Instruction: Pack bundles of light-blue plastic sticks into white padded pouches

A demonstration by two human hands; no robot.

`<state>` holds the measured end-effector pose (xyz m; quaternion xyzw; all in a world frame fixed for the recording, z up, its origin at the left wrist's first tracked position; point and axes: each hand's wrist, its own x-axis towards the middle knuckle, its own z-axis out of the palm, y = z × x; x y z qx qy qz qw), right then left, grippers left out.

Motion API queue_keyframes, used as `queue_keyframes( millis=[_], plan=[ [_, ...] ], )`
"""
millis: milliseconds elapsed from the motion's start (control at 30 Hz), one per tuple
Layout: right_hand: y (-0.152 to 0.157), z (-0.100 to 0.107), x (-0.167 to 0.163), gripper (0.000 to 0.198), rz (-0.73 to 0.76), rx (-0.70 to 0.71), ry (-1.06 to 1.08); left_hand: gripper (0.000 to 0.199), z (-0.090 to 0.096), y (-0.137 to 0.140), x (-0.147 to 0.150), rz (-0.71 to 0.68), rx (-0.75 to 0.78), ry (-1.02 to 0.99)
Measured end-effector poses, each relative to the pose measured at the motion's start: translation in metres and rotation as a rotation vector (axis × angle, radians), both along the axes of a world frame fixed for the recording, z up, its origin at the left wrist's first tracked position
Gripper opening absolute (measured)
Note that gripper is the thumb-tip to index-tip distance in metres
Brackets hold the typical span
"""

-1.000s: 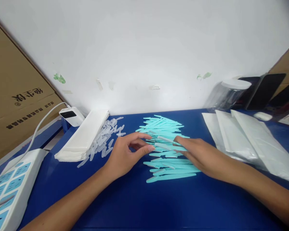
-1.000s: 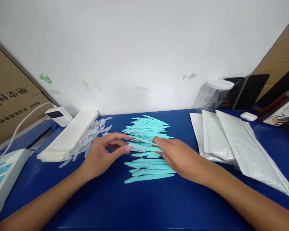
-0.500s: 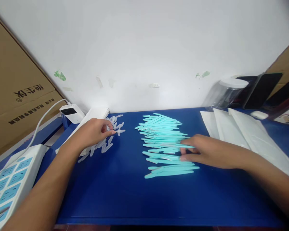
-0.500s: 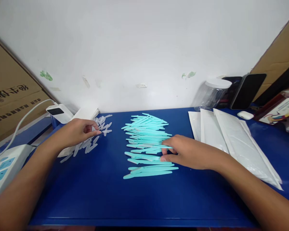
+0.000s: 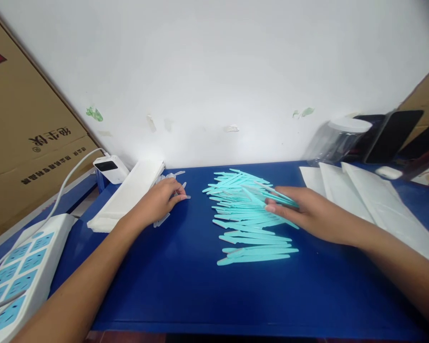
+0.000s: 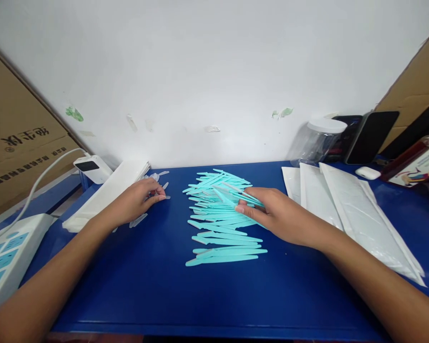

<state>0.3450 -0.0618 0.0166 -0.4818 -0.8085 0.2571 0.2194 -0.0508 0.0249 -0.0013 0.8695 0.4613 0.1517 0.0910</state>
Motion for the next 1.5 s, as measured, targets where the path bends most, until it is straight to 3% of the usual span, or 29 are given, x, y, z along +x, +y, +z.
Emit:
queue_keyframes(
  millis=[133, 333, 467, 1067, 1500],
  plan=[
    [-0.001, 0.004, -0.003, 0.043, -0.021, -0.049, 0.045, 0.026, 0.004, -0.011, 0.016, 0.006, -0.073, -0.124],
    [-0.002, 0.002, -0.009, 0.038, -0.051, -0.063, 0.161, 0.026, 0.01, -0.047, 0.059, -0.081, -0.422, -0.567],
    [-0.002, -0.003, -0.008, 0.033, -0.008, -0.066, 0.189, 0.023, 0.006, -0.06, 0.076, -0.109, -0.562, -0.71],
    [-0.008, -0.006, -0.016, 0.031, 0.065, -0.173, 0.215, 0.023, -0.001, -0.066, 0.081, -0.101, -0.688, -0.814],
    [-0.015, -0.015, -0.035, 0.04, 0.007, -0.206, 0.269, 0.031, -0.007, -0.069, 0.088, -0.015, -0.728, -0.938]
  ],
)
